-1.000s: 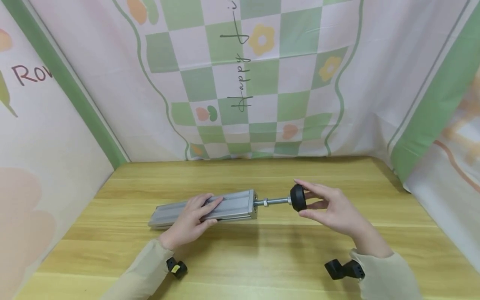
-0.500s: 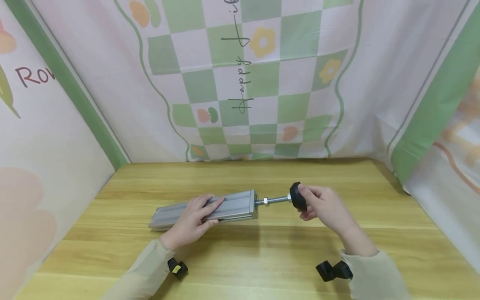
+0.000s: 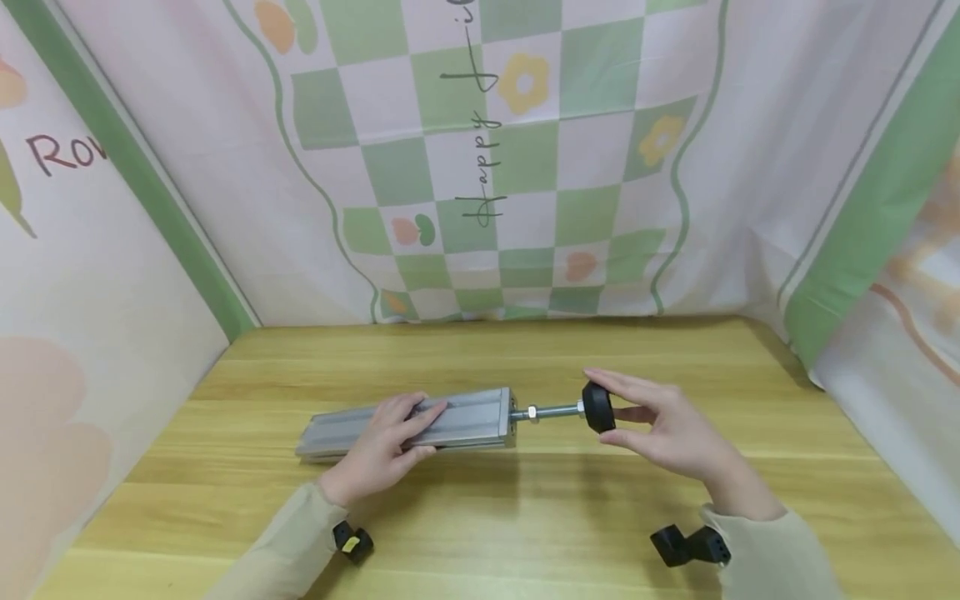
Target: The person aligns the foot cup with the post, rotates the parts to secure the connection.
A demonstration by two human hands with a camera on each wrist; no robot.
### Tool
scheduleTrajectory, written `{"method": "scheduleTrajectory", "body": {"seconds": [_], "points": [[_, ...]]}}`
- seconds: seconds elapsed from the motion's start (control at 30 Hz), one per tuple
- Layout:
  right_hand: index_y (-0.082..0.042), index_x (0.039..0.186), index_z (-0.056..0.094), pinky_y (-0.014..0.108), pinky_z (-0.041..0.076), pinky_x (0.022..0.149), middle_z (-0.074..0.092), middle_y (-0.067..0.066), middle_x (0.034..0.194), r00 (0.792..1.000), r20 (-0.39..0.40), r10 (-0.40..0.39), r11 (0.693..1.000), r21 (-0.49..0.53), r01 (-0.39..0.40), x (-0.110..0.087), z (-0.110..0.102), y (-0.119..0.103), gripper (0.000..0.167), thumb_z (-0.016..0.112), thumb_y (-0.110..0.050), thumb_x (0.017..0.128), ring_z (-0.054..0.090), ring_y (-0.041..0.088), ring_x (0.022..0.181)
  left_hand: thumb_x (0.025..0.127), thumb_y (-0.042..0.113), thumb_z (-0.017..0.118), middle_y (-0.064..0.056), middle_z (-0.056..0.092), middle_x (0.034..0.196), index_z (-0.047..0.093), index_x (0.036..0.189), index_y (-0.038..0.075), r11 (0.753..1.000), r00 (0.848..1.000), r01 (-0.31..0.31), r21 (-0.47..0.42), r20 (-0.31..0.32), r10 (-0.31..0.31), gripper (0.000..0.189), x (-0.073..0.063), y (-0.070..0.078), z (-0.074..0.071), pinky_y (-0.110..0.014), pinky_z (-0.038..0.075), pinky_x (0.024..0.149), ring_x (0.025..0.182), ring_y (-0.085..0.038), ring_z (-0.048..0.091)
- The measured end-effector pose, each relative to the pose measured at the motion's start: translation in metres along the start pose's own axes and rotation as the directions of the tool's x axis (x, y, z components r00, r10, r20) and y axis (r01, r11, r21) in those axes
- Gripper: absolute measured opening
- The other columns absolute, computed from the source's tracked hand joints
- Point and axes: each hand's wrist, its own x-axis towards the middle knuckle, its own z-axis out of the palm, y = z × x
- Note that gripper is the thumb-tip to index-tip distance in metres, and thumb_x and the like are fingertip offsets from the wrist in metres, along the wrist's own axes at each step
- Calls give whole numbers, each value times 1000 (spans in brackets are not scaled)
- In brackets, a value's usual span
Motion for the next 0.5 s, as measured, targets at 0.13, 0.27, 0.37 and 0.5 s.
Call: {"method": "scheduleTrajectory", "body": {"seconds": [0.13, 0.27, 0.37, 0.5], "points": [[3, 137, 46, 17, 54, 70, 56, -9, 133, 997, 1, 79, 996, -34, -79, 2, -1, -1, 70, 70, 15, 73, 57, -3, 110, 86, 24, 68, -20, 49, 132, 49, 138, 8, 1000, 1000, -12, 2, -25, 12, 57, -2, 0, 2, -53, 34, 104, 122, -34, 45], [-9, 139, 48, 21, 55, 62, 68, 17, 111, 953, 18, 302, 953, -18, -302, 1, -1, -4, 54, 62, 2, 88, 66, -1, 86, 86, 24, 69, -21, 50, 131, 50, 137, 8, 999, 999, -26, 36, -34, 27, 57, -2, 0, 3, -53, 34, 104, 121, -34, 46], [8, 135, 45, 28, 58, 63, 65, 31, 100, 887, 64, 457, 883, 91, -461, 4, -3, -5, 40, 48, -5, 98, 69, 9, 74, 85, 25, 69, -21, 49, 131, 50, 138, 8, 999, 999, -34, 41, -35, 35, 58, 0, 0, 3, -52, 34, 104, 121, -34, 46], [27, 121, 44, 33, 58, 63, 69, 24, 88, 778, 150, 610, 758, 176, -628, 12, -6, -7, 48, 37, -17, 103, 70, 18, 67, 86, 26, 68, -18, 50, 129, 49, 138, 9, 999, 999, -31, 23, -26, 32, 58, 1, 0, 1, -51, 34, 104, 120, -32, 46]]}}
